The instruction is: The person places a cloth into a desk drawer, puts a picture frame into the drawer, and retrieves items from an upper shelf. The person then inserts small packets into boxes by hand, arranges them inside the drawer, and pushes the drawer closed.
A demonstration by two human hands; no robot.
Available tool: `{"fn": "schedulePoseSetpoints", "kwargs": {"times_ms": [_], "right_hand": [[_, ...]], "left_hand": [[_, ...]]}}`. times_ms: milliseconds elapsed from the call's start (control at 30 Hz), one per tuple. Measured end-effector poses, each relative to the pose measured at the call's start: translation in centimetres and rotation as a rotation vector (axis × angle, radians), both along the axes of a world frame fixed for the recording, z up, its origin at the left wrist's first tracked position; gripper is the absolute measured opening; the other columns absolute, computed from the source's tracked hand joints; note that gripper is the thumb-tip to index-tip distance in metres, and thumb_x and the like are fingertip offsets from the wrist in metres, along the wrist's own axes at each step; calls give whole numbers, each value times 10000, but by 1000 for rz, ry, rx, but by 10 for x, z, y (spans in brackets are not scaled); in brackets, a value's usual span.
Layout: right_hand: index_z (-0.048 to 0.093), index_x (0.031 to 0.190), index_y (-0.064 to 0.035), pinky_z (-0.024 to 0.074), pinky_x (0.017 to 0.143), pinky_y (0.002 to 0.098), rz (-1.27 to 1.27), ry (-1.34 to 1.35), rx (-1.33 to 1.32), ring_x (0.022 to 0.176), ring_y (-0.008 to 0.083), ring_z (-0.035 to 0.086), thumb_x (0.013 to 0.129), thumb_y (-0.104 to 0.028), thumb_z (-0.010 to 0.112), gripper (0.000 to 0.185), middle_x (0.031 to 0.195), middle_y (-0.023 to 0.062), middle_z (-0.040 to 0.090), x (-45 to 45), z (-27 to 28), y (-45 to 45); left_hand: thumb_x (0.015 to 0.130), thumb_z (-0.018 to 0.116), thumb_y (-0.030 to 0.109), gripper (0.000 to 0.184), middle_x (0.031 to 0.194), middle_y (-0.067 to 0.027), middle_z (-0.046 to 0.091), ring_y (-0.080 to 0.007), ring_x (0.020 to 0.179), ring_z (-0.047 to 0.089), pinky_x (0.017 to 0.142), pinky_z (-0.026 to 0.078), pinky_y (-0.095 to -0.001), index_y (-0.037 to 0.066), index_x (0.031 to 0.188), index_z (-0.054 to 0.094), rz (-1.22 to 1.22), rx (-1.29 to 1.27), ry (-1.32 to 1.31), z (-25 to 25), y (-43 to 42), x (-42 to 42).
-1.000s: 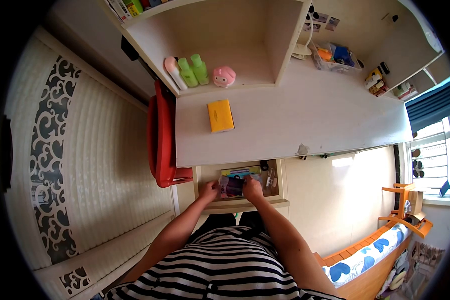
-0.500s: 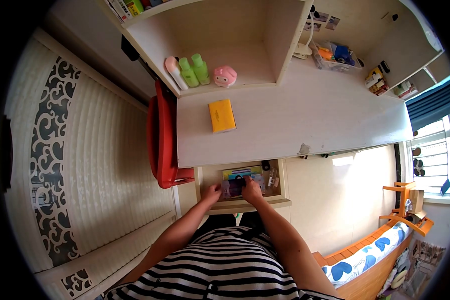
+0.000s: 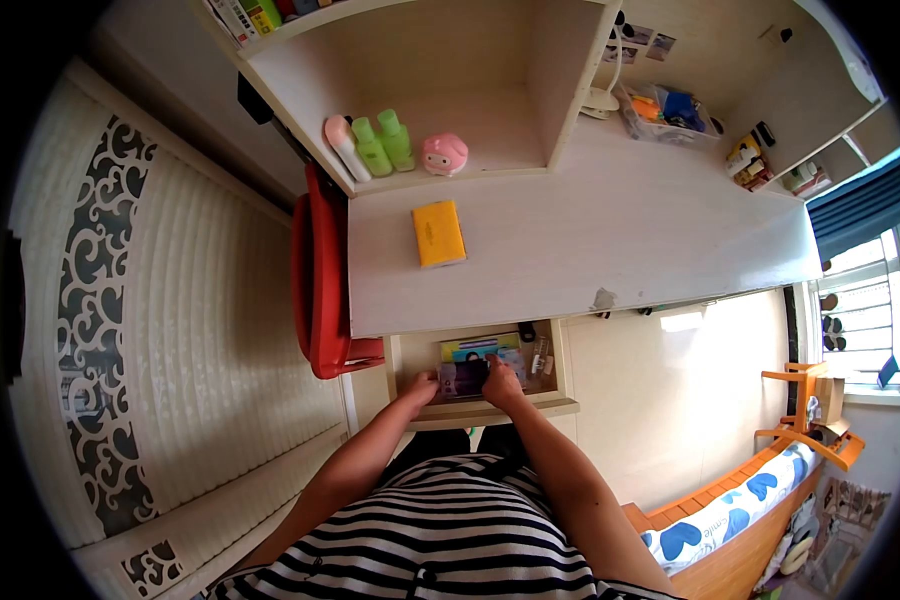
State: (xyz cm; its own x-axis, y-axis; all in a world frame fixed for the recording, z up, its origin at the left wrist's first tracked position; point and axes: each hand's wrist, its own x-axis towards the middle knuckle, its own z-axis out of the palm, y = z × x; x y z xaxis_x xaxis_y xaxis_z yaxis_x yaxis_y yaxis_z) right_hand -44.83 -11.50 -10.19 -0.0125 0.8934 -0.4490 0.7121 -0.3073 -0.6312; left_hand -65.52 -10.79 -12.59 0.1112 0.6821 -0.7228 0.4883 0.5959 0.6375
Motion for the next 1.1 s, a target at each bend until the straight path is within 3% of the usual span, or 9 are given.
{"fn": "schedulePoseSetpoints", "kwargs": {"times_ms": [133, 267, 533, 667, 733, 800, 967, 1033, 1100], "right_hand": [[465, 1238, -45, 451, 851, 464, 24, 0, 30, 977, 425, 558, 772, -58, 486, 467, 1028, 273, 589, 5, 7, -1], [489, 1208, -57, 461, 824, 468, 81, -106, -37, 961, 412, 570, 769, -65, 508, 440, 1056, 244, 584, 7, 20, 2], [555, 1146, -102, 404, 911, 404, 321, -287, 212, 1078, 324, 483, 724, -59, 525, 425, 1092, 122, 578, 3, 34, 13], [558, 1178, -180, 329, 959, 442, 461, -334, 199, 1135, 290, 438, 727, -63, 522, 467, 1128, 101, 572, 2, 26, 16], [559, 1186, -208, 308, 968, 456, 483, -338, 170, 1152, 281, 427, 727, -66, 526, 482, 1144, 97, 568, 2, 26, 16], [568, 1188, -223, 288, 998, 497, 521, -380, 145, 1186, 270, 412, 790, -110, 497, 419, 1187, 70, 565, 3, 28, 16], [580, 1161, -181, 288, 995, 491, 521, -319, 228, 1196, 268, 406, 765, -86, 517, 412, 1195, 77, 559, 11, 32, 15], [591, 1142, -162, 296, 991, 478, 507, -306, 287, 1191, 265, 411, 751, -73, 528, 406, 1185, 78, 563, 16, 37, 16], [618, 1095, -127, 329, 962, 448, 370, -193, 307, 1169, 265, 432, 712, -47, 549, 398, 1140, 86, 582, 23, 46, 18]], "left_hand": [[823, 552, 229, 356, 1014, -195, 636, -293, 957, 602, 814, 455, -373, 13, 1102, 597, 52, 31, 26, 32, 1, 13], [824, 553, 175, 321, 1010, -181, 645, -269, 962, 605, 817, 455, -354, 19, 1100, 604, 62, 93, -58, 9, -3, 8], [753, 519, 30, 190, 713, -80, 626, -188, 615, 565, 544, 431, -335, 8, 915, 616, -51, 180, -60, 25, -3, 5], [740, 509, 16, 209, 728, -92, 631, -184, 647, 580, 568, 436, -324, 22, 917, 619, -181, 200, 64, 15, -3, 4], [728, 515, 31, 209, 732, -118, 628, -218, 670, 587, 600, 442, -338, 40, 903, 628, -27, 173, -153, 19, -6, 7], [730, 513, 46, 206, 747, -136, 629, -246, 692, 595, 624, 448, -351, 43, 900, 630, -42, 190, -99, 20, -8, 6], [748, 502, 86, 191, 797, -181, 631, -310, 752, 610, 680, 460, -386, 56, 882, 636, -151, 230, 70, 7, -6, 2], [769, 491, 117, 193, 812, -188, 632, -324, 772, 611, 696, 463, -396, 51, 884, 632, -148, 201, 92, 41, -2, 4], [772, 498, 128, 194, 807, -187, 628, -320, 770, 610, 699, 466, -391, 55, 886, 637, -121, 251, 118, 18, -5, -1]]}}
